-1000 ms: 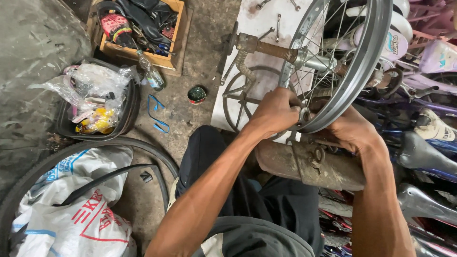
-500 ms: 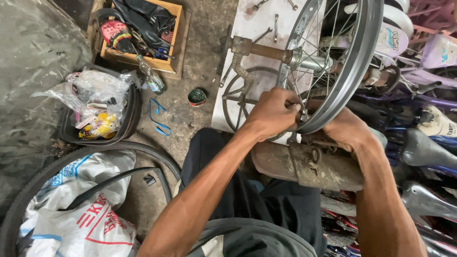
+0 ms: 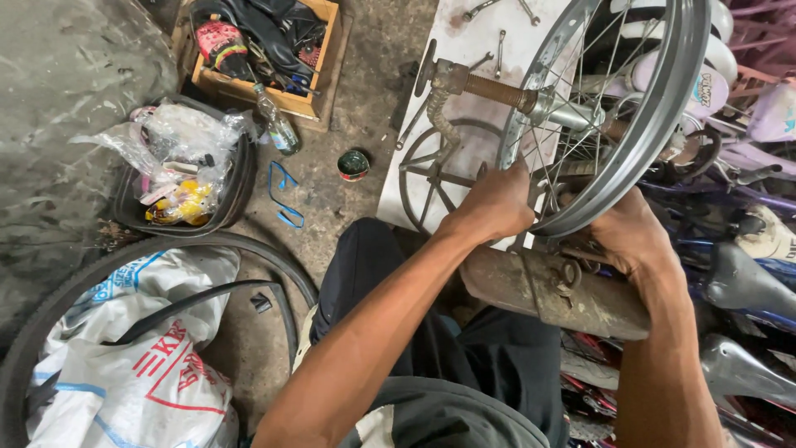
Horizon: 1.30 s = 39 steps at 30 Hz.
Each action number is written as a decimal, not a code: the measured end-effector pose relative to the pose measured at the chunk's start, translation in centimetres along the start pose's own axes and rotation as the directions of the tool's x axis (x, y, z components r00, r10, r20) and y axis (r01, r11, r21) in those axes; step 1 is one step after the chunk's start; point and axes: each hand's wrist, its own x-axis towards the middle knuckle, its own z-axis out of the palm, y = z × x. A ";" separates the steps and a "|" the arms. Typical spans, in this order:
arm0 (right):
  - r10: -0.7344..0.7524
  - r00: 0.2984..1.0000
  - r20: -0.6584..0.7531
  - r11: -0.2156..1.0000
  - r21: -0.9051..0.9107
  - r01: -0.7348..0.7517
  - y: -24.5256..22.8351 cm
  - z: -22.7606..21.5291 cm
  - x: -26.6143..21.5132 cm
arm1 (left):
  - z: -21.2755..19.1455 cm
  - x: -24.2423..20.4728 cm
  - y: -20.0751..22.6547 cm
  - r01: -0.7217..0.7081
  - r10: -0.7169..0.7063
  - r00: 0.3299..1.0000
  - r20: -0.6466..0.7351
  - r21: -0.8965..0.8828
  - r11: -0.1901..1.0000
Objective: The person uses a spoke wrench to tighten the nipples on a bicycle wheel mounted in a truing stand. They rotate the wheel to access different spokes and make adjustments to the tension.
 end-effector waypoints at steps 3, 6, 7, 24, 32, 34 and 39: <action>0.046 0.999 0.019 0.997 -0.064 -0.045 -2.3 0.3 -1.2 | 0.2 0.2 -0.7 -0.027 0.028 1.000 -0.010 0.082 0.996; -0.037 0.997 0.062 0.999 0.023 0.035 -0.6 -0.1 -0.3 | -1.6 -1.8 1.6 0.009 -0.027 0.997 -0.076 -0.227 0.974; -0.036 0.997 0.061 0.999 0.023 0.035 -0.6 -0.1 -0.2 | -1.6 -1.9 1.7 0.009 -0.027 0.997 -0.076 -0.226 0.974; -0.078 0.988 0.133 0.997 -0.009 0.080 -4.2 -0.1 -3.0 | -0.4 -0.9 0.9 -0.062 0.024 0.984 -0.175 -0.215 0.975; -0.063 0.992 0.110 0.997 0.045 0.058 -3.2 -0.5 -2.4 | -0.7 -1.3 0.9 -0.061 0.021 0.990 -0.143 -0.283 0.957; -0.048 0.993 0.110 0.996 0.085 0.038 -3.2 -0.5 -2.3 | -0.8 -1.5 0.9 -0.070 0.027 0.989 -0.146 -0.295 0.953; -0.004 0.997 0.077 0.991 0.132 -0.006 -3.7 -0.1 -2.5 | -0.5 -0.9 0.4 -0.056 0.030 0.993 -0.114 -0.229 0.972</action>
